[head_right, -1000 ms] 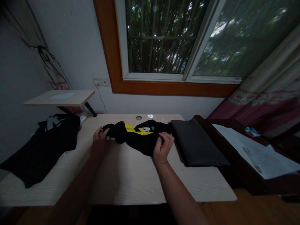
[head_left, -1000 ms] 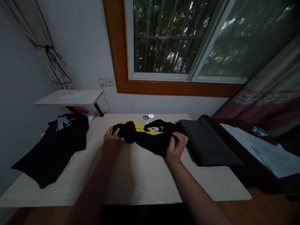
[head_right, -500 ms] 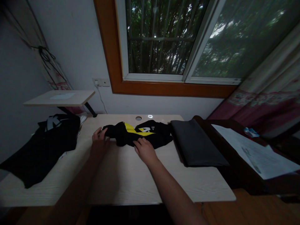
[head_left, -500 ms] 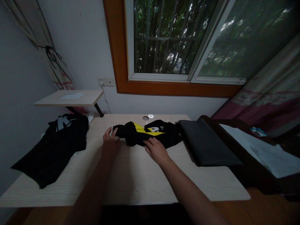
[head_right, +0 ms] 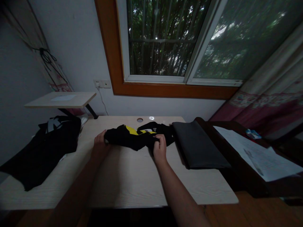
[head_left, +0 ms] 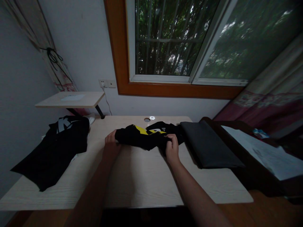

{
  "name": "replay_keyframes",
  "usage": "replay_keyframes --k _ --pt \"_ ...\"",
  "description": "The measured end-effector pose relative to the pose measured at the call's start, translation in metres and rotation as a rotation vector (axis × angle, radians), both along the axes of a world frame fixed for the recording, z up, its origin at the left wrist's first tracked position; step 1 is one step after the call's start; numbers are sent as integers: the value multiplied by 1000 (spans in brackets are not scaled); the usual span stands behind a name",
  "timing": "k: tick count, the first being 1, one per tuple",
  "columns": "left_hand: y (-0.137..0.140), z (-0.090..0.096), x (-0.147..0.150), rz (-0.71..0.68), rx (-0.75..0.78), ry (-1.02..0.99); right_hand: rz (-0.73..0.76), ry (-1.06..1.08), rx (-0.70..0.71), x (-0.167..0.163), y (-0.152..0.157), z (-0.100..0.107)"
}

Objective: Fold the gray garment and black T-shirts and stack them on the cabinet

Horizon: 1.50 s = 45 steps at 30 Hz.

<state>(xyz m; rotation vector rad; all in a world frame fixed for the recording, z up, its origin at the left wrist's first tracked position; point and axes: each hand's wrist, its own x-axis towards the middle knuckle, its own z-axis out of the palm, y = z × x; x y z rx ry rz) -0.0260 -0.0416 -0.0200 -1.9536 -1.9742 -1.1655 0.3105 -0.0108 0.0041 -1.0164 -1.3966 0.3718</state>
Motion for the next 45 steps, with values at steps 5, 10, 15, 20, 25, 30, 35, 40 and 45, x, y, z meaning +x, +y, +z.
replay_keyframes --k 5,10,15,20,25,30,35,40,45 --pt "-2 2 -1 -10 -74 75 -150 307 -257 9 6 -2" --pt "-5 6 0 -27 -73 107 -144 408 -341 10 9 -4" --pt "-6 9 1 -42 -50 74 -152 387 -362 9 13 -6" --pt "-3 8 -3 -127 12 -63 -165 348 -373 11 15 -11" --pt "-10 11 -7 -94 34 -374 -198 225 -359 9 15 -14" --pt "-20 17 -10 131 -57 -605 -163 58 -297 5 15 -17" --pt "-22 22 -11 220 -55 -626 -19 2 -176 0 18 -18" --pt "-21 23 -12 217 -38 -669 28 -54 -118 -3 23 -20" --pt "-20 26 -10 225 -67 -674 49 -141 -143 -4 25 -22"
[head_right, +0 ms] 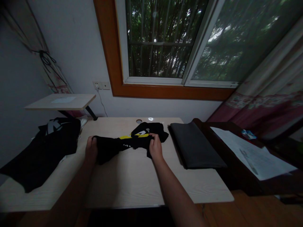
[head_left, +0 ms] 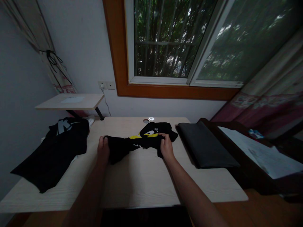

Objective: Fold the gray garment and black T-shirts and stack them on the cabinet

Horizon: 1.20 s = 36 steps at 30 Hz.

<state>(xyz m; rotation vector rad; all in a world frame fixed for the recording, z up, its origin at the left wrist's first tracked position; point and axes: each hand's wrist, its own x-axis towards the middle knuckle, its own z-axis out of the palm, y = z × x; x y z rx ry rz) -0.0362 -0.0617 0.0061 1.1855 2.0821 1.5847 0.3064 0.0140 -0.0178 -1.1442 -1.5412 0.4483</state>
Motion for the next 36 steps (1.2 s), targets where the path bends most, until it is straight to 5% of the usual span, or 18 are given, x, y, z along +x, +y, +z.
replay_keyframes --k 20,29,36 --pt "0 2 -1 -47 7 16 3 -87 -67 0 0 0" --pt "-12 4 17 -354 35 163 -16 -334 -67 -4 3 -2" --pt "-10 -2 20 -437 -32 298 -44 -377 -104 -5 1 4"
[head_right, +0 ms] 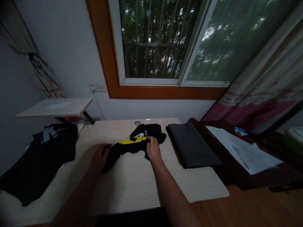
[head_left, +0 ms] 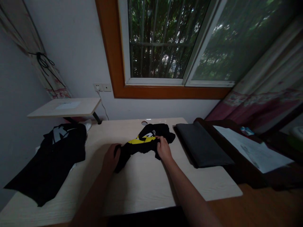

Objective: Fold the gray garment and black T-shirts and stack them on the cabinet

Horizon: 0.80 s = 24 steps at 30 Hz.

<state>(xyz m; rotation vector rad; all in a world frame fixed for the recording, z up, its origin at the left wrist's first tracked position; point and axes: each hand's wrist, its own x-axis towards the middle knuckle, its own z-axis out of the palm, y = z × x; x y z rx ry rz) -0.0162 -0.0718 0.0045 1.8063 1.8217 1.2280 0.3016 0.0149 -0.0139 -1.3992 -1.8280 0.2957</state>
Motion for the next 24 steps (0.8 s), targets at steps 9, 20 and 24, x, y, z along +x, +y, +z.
replay_keyframes --k 9,20,24 --pt "2 -10 -5 18 46 14 -90 -86 -80 -5 -7 10" --pt "6 -13 -10 -25 59 -27 -84 -108 -95 -4 -7 11" --pt "7 -13 -10 -16 80 -8 -94 -131 -97 -5 -8 12"
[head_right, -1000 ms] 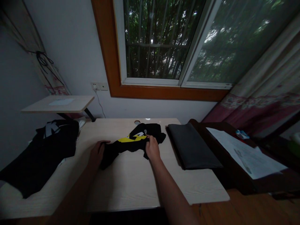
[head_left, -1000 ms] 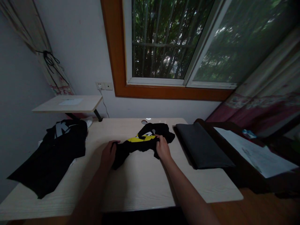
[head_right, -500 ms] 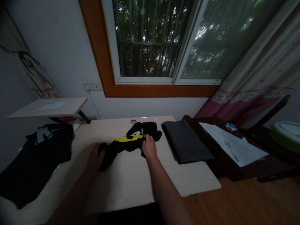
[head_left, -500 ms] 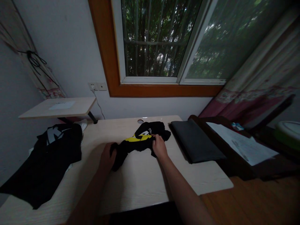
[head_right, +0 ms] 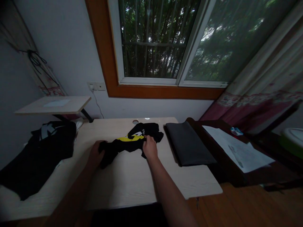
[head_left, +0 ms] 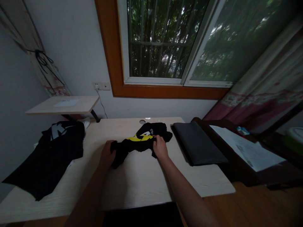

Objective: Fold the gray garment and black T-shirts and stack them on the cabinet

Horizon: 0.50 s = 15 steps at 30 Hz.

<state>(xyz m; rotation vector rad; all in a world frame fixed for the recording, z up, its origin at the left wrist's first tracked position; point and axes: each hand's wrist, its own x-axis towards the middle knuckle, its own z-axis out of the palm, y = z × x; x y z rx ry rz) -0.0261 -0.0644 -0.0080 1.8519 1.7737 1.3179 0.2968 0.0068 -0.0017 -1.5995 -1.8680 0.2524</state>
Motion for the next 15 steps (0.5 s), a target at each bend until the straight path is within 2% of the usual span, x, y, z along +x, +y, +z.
replay_keyframes --k 9,15 --pt "0 5 1 51 5 -3 29 3 46 0 -1 -1" --pt "2 8 0 145 18 -39 30 -17 46 1 1 -4"
